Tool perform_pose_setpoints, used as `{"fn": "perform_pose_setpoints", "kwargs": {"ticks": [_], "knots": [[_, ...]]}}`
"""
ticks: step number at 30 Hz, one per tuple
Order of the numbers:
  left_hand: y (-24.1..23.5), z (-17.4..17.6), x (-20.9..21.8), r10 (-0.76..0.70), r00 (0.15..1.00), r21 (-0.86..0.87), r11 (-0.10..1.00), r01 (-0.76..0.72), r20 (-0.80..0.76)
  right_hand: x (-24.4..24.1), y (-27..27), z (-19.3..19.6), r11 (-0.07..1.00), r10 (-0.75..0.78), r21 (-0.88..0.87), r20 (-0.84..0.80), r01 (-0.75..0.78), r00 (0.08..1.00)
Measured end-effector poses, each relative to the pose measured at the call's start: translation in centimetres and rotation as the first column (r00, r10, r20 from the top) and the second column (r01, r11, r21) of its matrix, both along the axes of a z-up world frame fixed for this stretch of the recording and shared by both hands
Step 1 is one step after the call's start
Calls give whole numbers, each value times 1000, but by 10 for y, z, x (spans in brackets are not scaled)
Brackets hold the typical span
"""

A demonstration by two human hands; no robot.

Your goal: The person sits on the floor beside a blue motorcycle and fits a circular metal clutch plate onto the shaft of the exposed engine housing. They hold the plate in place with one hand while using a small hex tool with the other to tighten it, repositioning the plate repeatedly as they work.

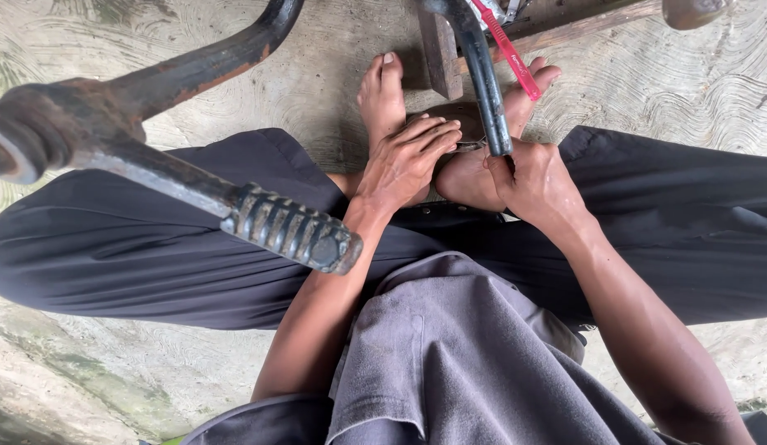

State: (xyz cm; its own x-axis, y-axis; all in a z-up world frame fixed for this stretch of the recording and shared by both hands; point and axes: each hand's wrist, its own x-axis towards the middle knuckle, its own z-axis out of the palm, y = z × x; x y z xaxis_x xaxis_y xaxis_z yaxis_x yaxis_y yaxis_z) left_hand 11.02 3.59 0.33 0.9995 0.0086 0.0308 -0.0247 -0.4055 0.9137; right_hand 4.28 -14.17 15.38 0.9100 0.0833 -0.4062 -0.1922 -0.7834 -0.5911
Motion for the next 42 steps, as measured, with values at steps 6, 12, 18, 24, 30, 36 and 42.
{"fn": "perform_pose_setpoints", "kwargs": {"ticks": [6, 12, 18, 24, 30, 36, 42], "knots": [[23, 18, -48, -576, 805, 339, 793, 507, 143, -5, -4, -22, 999, -4, 37, 48, 2, 999], [18, 30, -49, -617, 786, 422, 705, 570, -30, -4, 1, -21, 999, -17, 28, 38, 16, 999], [15, -7, -58, -626, 779, 389, 727, 566, 36, -2, 3, -10, 1000, -10, 24, 17, 9, 1000], [3, -3, -27, -310, 941, -188, 941, 283, -136, -4, 1, 2, 999, -19, -43, -24, 18, 1000], [-4, -29, -4, -98, 896, -506, 849, -151, -433, -6, 3, -4, 991, -2, -131, -65, -7, 998], [16, -13, -55, -610, 791, 250, 761, 598, -34, -5, 3, -20, 954, 10, -297, -125, -47, 992], [18, -2, -51, -616, 786, 273, 749, 604, -51, -8, 1, -32, 890, 14, -445, -185, -96, 983]]}}
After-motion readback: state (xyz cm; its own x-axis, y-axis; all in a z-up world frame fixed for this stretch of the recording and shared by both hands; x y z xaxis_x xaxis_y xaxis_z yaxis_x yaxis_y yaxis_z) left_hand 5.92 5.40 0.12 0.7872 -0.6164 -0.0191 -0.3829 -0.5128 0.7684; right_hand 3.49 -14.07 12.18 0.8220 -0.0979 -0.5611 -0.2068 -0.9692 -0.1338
